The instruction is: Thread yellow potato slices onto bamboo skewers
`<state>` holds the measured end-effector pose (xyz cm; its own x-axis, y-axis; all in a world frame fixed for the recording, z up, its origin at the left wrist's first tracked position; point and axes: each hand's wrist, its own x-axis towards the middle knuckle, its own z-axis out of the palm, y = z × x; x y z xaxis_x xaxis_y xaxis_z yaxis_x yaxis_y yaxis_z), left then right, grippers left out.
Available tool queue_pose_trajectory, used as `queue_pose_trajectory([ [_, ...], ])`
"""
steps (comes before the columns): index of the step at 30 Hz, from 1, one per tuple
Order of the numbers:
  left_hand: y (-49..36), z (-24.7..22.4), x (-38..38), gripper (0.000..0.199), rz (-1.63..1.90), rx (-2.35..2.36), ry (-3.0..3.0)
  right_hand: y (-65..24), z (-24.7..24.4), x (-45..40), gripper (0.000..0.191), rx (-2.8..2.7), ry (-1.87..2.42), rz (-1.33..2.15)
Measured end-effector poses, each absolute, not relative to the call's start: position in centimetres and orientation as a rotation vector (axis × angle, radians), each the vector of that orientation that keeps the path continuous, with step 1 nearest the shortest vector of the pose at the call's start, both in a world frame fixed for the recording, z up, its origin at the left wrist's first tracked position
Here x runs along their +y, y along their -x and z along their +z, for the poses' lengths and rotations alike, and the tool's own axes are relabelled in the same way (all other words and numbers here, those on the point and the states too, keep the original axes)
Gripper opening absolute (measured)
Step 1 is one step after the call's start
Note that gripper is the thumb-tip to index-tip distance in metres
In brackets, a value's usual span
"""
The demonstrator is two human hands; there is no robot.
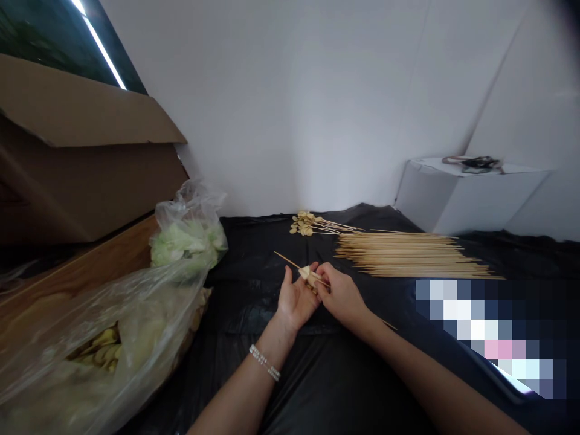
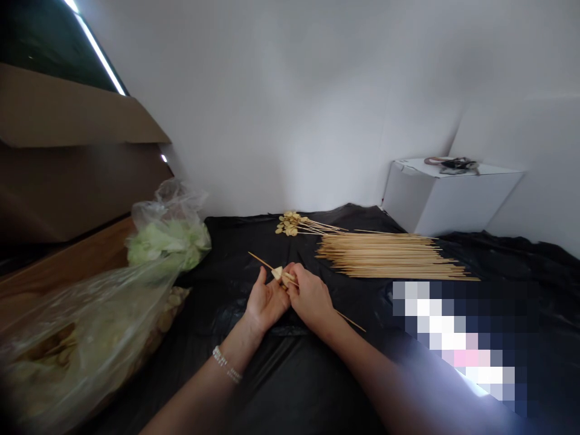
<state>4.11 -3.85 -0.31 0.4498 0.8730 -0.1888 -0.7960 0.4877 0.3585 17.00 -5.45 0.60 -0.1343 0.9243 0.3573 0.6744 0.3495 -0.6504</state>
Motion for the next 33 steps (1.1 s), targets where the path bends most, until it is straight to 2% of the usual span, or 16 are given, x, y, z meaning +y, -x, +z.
queue_pose_trajectory([
  [11,-4.8,0.2,-4.4,0.059,1.019,0.336,-0.229,-17.5,0.2,-4.7,0.012,-1.843,1.408,0.432],
  [16,-4.6,0.3,-4.2,0.062,1.022,0.37,-0.232,-17.4,0.1,-4.7,0.003,-1.818,1.427,0.415],
  [24,-4.4,0.0,-3.9,0.056,1.056,0.421,-0.23,-17.2,1.0,-5.2,0.006,-1.755,1.247,0.47],
  [33,-3.6,0.2,-3.2,0.017,1.192,0.675,-0.054,-18.4,1.9,-4.6,0.012,-1.565,1.297,0.522],
])
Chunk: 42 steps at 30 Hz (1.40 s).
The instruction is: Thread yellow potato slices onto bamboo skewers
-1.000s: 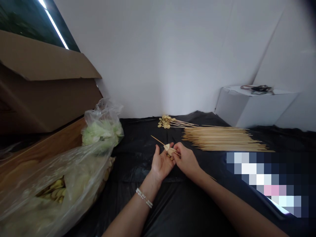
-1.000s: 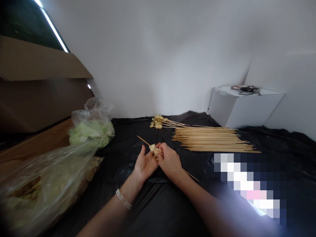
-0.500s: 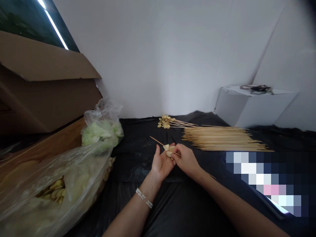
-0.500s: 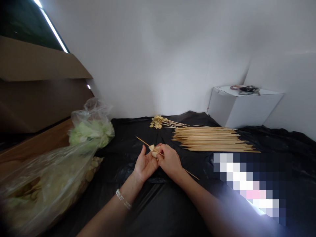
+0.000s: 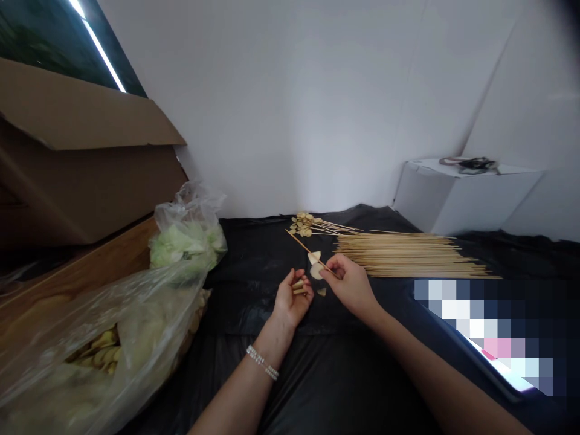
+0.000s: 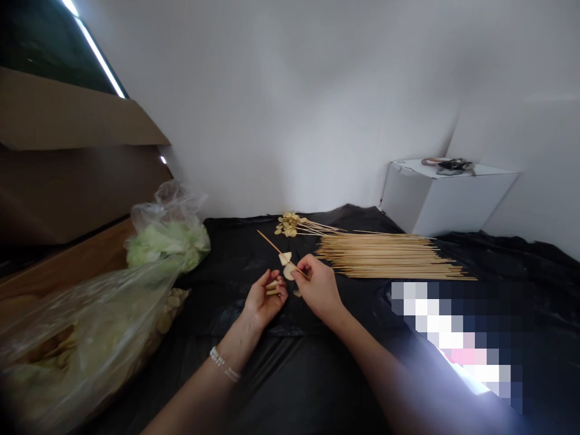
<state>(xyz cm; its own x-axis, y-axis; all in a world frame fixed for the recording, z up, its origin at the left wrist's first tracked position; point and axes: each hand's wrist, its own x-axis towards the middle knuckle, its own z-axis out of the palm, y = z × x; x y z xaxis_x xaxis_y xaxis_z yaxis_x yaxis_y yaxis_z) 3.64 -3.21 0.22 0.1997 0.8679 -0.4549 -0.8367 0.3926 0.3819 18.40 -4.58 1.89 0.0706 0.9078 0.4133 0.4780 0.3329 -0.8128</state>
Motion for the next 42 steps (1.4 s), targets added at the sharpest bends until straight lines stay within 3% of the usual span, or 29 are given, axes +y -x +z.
queue_pose_trajectory([
  [9,-5.1,0.0,-4.0,0.011,1.152,0.647,-0.318,-18.3,2.0,-4.7,0.011,-1.605,1.297,0.534],
  [21,0.1,1.8,-1.4,0.012,1.303,0.553,0.004,-19.0,2.1,-4.7,0.022,-1.914,1.353,0.345],
  [42,1.7,1.4,-0.6,0.01,1.423,0.533,-0.006,-18.7,1.6,-5.1,0.028,-2.13,1.454,0.206],
])
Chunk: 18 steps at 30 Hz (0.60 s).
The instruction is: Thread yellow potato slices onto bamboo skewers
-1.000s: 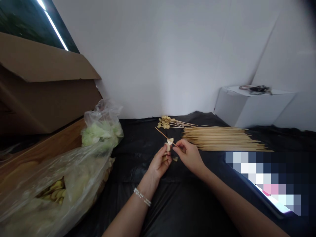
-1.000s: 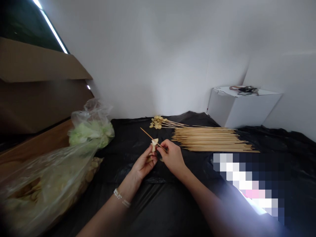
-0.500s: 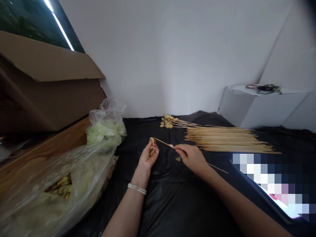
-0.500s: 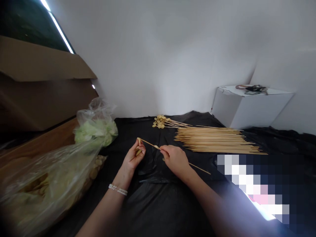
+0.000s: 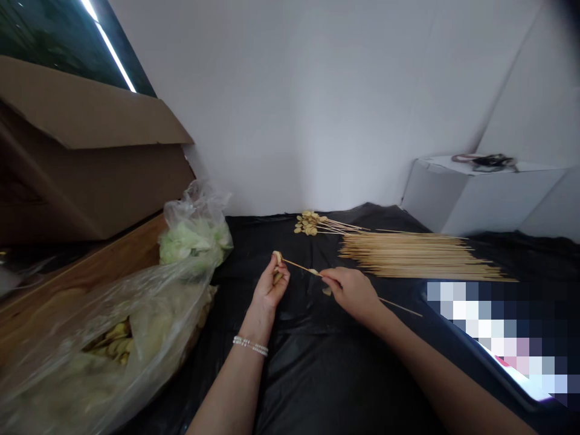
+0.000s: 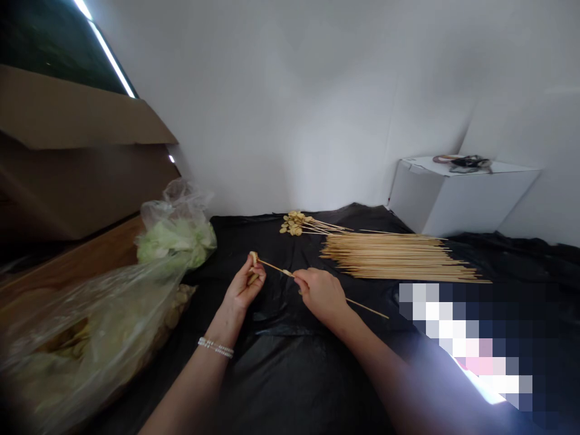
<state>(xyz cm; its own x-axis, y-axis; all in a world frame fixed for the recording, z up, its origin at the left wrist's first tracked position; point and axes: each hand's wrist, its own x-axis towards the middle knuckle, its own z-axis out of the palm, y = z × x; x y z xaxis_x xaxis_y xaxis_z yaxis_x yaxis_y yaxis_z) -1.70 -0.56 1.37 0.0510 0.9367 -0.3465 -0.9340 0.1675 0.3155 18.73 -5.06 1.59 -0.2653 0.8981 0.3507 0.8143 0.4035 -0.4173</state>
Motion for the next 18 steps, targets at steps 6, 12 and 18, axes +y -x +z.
queue_pose_trajectory([
  [6,1.66,1.45,-0.52,0.009,1.444,0.579,-0.036,-18.74,1.63,-5.11,0.029,-2.155,1.471,0.208],
  [12,1.68,1.41,-0.38,0.006,1.502,0.727,-0.144,-18.8,1.69,-5.07,0.03,-2.212,1.46,0.259],
  [18,1.8,0.97,-0.31,0.004,1.525,0.845,-0.254,-19.01,1.64,-4.87,0.03,-2.254,1.443,0.352],
])
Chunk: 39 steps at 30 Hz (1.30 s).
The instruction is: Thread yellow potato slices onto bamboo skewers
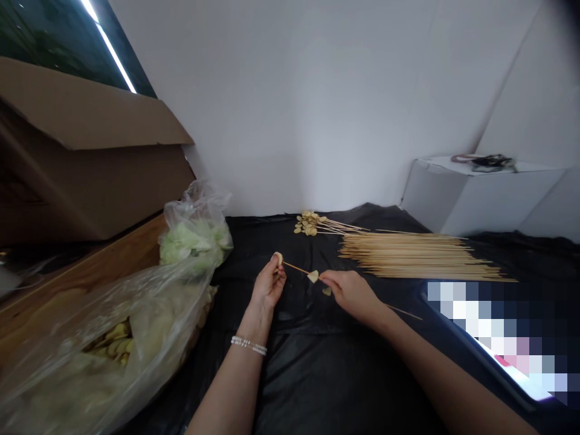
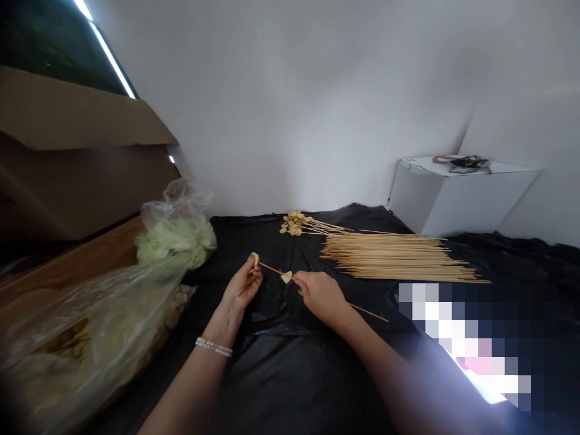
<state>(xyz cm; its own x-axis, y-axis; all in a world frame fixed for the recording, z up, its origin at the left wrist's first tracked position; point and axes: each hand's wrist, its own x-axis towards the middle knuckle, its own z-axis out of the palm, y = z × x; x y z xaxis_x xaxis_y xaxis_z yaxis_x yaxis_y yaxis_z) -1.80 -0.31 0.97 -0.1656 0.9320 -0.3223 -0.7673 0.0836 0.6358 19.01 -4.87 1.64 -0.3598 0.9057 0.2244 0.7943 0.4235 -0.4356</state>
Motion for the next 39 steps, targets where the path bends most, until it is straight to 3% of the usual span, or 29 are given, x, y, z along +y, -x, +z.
queue_pose_trajectory([
  [13,1.4,0.4,-0.5,0.002,1.555,0.98,-0.322,-18.1,2.1,-5.8,0.027,-2.41,1.615,0.081],
  [20,1.4,0.1,-0.3,0.003,1.513,0.952,-0.26,-17.8,1.5,-5.7,0.028,-2.333,1.587,0.242],
  [30,1.3,0.3,-0.4,0.005,1.514,0.924,-0.255,-17.7,1.5,-5.9,0.029,-2.299,1.534,0.207],
  [39,1.3,0.2,-0.4,0.003,1.479,0.939,-0.265,-18.1,0.5,-4.9,0.026,-2.235,1.468,0.464],
])
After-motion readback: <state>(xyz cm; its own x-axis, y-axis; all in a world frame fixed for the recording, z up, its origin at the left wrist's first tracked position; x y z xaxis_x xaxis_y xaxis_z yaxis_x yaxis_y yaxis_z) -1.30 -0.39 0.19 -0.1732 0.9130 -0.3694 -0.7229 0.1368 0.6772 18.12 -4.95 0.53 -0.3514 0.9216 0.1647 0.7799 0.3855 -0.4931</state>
